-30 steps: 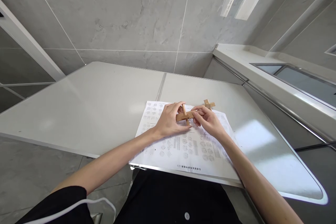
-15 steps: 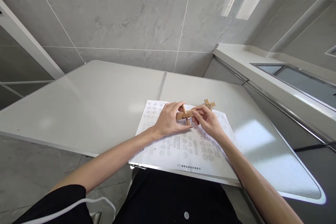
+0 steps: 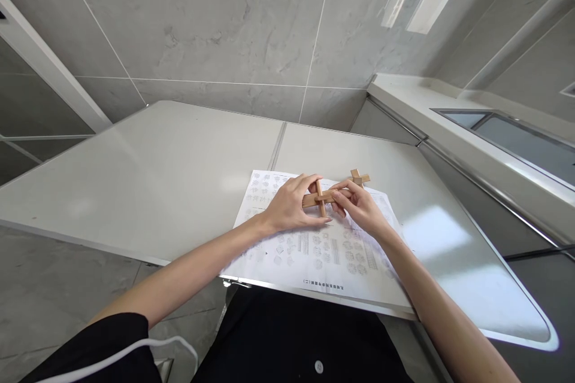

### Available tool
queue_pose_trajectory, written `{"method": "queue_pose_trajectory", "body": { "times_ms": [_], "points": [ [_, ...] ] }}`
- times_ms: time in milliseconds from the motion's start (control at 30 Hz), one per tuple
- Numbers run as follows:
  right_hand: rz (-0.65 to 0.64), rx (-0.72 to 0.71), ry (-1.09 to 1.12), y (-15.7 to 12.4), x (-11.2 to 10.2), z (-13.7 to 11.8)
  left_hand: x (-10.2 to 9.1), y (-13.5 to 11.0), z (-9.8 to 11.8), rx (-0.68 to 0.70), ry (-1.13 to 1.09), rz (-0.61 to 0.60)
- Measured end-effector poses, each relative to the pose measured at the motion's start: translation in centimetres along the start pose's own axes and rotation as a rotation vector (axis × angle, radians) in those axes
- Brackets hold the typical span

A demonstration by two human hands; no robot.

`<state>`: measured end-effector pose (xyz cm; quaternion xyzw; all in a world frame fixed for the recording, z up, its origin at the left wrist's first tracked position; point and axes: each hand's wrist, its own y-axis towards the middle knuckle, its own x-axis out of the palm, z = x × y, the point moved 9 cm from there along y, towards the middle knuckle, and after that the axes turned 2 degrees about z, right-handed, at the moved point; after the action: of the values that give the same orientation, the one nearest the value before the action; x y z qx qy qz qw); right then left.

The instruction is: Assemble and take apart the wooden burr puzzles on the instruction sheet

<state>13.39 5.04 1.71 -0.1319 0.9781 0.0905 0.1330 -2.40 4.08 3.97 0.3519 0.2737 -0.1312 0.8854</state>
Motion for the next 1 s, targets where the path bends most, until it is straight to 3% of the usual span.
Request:
{"method": "queue_pose_trajectory", "body": {
  "times_ms": [267, 633, 1000],
  "points": [
    [0.120, -0.035, 0.011, 0.2, -1.4, -0.1, -0.7, 0.6, 0.5, 0.021, 0.076, 0.067],
    [0.128, -0.016, 0.065, 0.2, -1.6, 0.6, 0.5, 0.0, -0.2, -0.099, -0.160, -0.104],
    [0.113, 0.029, 0.140, 0.2, -1.1, 0.8, 0.5, 0.3, -0.7, -0.170, -0.228, -0.125]
  ]
}}
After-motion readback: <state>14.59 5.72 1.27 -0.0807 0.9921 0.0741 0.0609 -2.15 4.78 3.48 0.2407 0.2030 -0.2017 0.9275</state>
